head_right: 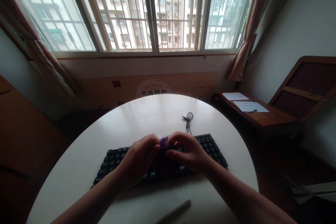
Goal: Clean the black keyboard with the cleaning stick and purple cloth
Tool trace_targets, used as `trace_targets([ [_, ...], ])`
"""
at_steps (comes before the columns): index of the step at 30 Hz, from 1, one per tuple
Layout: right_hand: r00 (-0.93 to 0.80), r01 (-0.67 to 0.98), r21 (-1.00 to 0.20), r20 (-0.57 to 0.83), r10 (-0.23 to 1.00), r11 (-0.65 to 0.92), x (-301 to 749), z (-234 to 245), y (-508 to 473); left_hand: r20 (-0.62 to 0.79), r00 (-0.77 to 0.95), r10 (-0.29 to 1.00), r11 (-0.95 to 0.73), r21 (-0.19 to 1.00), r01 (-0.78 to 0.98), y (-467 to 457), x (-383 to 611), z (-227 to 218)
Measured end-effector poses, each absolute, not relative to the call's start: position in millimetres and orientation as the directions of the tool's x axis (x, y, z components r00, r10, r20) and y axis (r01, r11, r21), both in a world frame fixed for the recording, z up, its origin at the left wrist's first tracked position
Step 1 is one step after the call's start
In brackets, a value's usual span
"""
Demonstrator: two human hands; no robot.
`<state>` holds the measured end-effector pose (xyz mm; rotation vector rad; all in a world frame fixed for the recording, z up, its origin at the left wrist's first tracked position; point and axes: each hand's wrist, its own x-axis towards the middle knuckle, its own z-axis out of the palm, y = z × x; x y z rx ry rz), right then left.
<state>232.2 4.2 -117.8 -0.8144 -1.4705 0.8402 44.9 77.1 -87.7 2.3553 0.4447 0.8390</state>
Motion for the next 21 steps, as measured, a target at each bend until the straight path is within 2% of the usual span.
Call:
trace_targets([
  [2,-0.142,-0.124,-0.905,0.421,0.896,0.406,230.3,-118.3,5.6,0.458,0.743,0.487,-0.756,0.647,0.097,76.3,44.9,-87.6],
  [6,-0.187,-0.273,-0.925,0.319,0.929,0.263,228.1,-122.7,7.9,0.447,0.763,0.468,-0.731,0.681,0.049,78.5,44.0,-86.3],
  [11,-0.211,-0.373,-0.914,0.250,0.945,0.158,227.3,-126.9,8.1,0.429,0.795,0.429,-0.703,0.711,-0.005,80.1,42.1,-85.4],
  [14,-0.093,-0.314,-0.905,0.330,0.939,0.287,225.3,-124.6,7.1,0.432,0.797,0.422,-0.708,0.706,-0.007,80.7,42.1,-86.0],
  [17,0.037,-0.149,-0.884,0.444,0.896,0.444,223.8,-121.3,5.1,0.431,0.784,0.447,-0.712,0.702,0.020,82.1,42.4,-85.6],
  [21,0.128,0.001,-0.866,0.496,0.859,0.500,224.2,-120.1,3.1,0.388,0.810,0.440,-0.701,0.712,0.039,84.4,42.2,-83.8],
])
